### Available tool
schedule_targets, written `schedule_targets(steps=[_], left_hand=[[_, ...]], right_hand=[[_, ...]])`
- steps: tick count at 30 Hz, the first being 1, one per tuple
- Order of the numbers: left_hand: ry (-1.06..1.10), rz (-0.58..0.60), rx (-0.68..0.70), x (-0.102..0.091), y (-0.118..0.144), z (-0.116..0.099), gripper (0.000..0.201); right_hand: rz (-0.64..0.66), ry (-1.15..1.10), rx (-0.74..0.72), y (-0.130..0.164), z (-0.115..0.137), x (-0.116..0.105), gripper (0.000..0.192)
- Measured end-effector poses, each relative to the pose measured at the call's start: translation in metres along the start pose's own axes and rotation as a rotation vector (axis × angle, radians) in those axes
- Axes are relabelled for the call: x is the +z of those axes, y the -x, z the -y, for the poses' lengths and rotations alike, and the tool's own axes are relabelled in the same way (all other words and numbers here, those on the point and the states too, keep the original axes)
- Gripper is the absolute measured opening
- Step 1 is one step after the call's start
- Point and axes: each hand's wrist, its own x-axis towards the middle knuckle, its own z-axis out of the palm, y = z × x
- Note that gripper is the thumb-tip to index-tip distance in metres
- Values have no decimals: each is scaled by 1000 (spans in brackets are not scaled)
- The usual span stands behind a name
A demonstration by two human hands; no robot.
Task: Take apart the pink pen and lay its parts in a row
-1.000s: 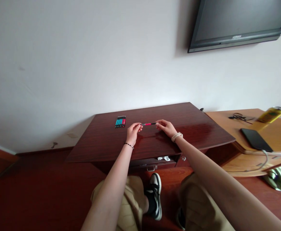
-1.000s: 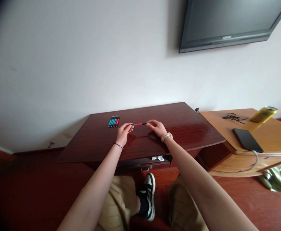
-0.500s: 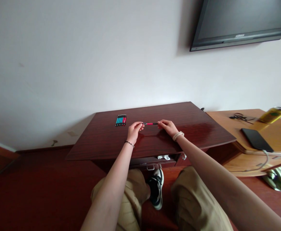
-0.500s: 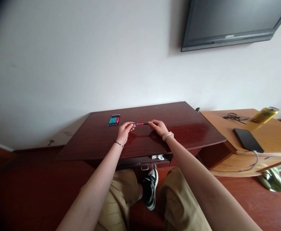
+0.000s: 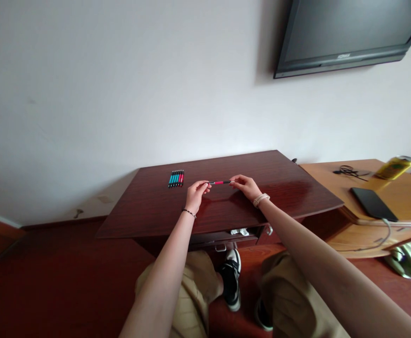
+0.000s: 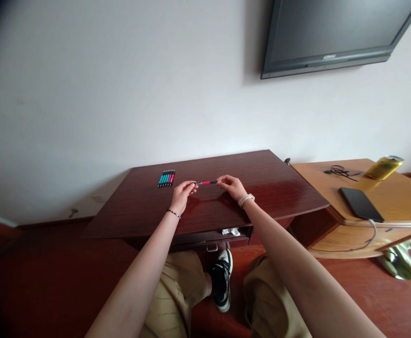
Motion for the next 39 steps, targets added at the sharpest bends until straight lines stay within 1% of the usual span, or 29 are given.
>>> schedule_targets(steps=[4, 10, 20, 23, 27, 30, 35, 39], left_hand=[[-11, 5, 2, 1, 0, 0, 37], [-11, 13, 19, 1, 0, 0, 34], [1, 28, 36, 1, 1, -2, 36], [31, 47, 23, 2, 3, -5, 38], [16, 136, 30, 4, 6, -12, 40], [8, 151, 39, 5, 7, -15, 37], [-59, 118, 31, 5, 6, -14, 32], [-139, 120, 37, 4, 7, -15, 36]], right_hand=[[29, 80, -4, 1, 2, 0, 43], [51, 287, -7, 3, 5, 0, 51], [69, 419, -24, 3, 11, 2, 59], [102, 476, -30, 4, 12, 4, 64], [107, 462, 23, 5, 9, 6, 67], [76, 425, 43, 5, 7, 7, 67], [39, 463, -37, 4, 10, 8, 66], [24, 480, -88, 4, 13, 9, 63]])
